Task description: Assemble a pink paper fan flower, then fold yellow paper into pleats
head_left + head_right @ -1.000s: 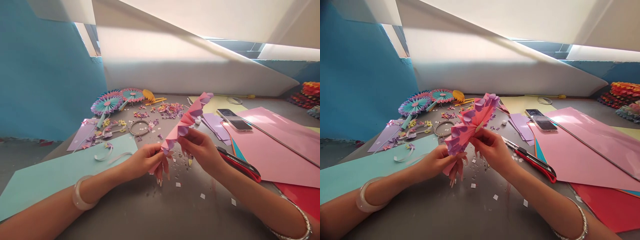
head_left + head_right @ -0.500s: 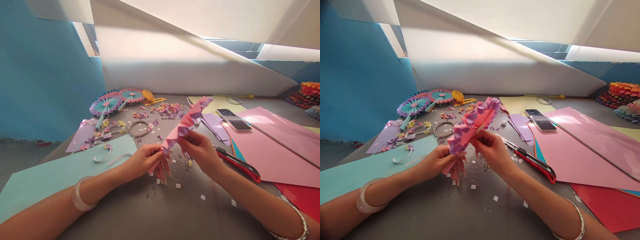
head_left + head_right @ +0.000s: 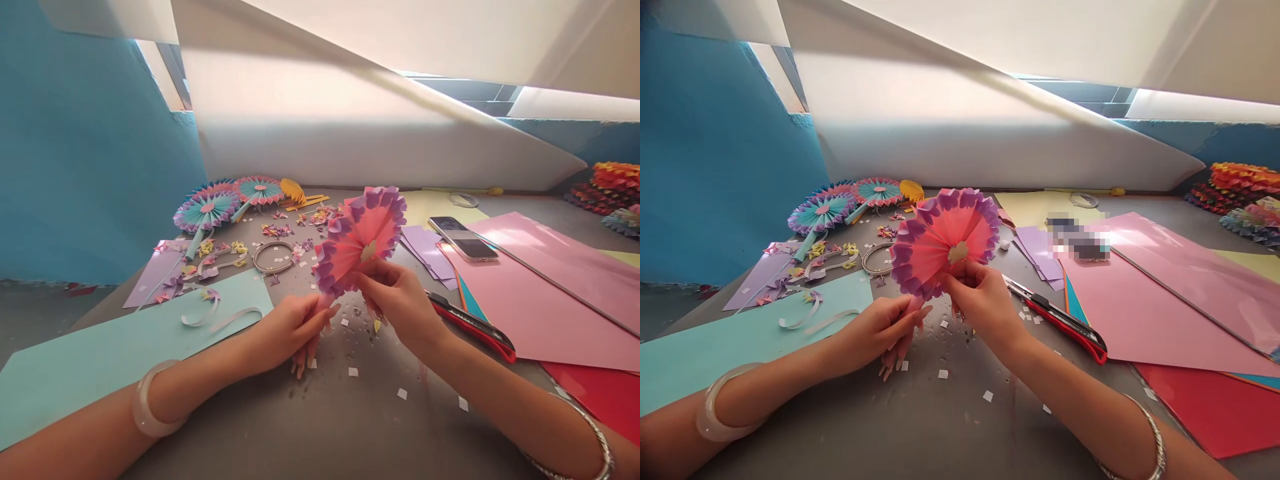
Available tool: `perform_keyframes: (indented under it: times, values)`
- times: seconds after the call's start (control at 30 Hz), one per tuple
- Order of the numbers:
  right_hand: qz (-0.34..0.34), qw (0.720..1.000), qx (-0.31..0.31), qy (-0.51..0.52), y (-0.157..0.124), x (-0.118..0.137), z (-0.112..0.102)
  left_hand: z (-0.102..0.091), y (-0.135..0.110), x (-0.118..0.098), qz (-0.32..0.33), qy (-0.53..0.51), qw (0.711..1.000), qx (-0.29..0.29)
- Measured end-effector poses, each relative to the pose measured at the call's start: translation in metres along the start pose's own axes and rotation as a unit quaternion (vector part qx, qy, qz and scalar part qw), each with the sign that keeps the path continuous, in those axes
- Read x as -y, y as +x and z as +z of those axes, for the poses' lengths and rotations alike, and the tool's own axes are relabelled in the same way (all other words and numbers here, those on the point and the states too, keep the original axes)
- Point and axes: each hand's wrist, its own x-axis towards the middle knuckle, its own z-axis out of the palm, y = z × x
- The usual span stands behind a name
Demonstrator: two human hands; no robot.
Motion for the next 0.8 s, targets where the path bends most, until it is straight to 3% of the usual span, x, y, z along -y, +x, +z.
perform_keyframes:
  times: [0.2,0.37,0.6,0.8]
  values:
    - [0.004,1.0,0.005,0.008,-0.0037,0.0018,0.0001,0.0004,-0.0031,-0.0052,0.043,0.141,0.989,-0.032]
    - [0.007,1.0,0.006,0.006,-0.0043,-0.0005,0.0019,-0.0013,-0.0002,-0.0052,0.088,0.276,0.953,-0.09]
    - [0.023,0.999,-0.016,0.027,-0.0097,-0.0013,0.0014,0.0056,0.0042,0.0026,0.094,0.442,0.88,-0.145]
    - [0.026,0.998,-0.048,0.042,-0.0083,-0.0033,-0.0013,0.0055,0.0036,0.0029,0.151,0.554,0.796,-0.19]
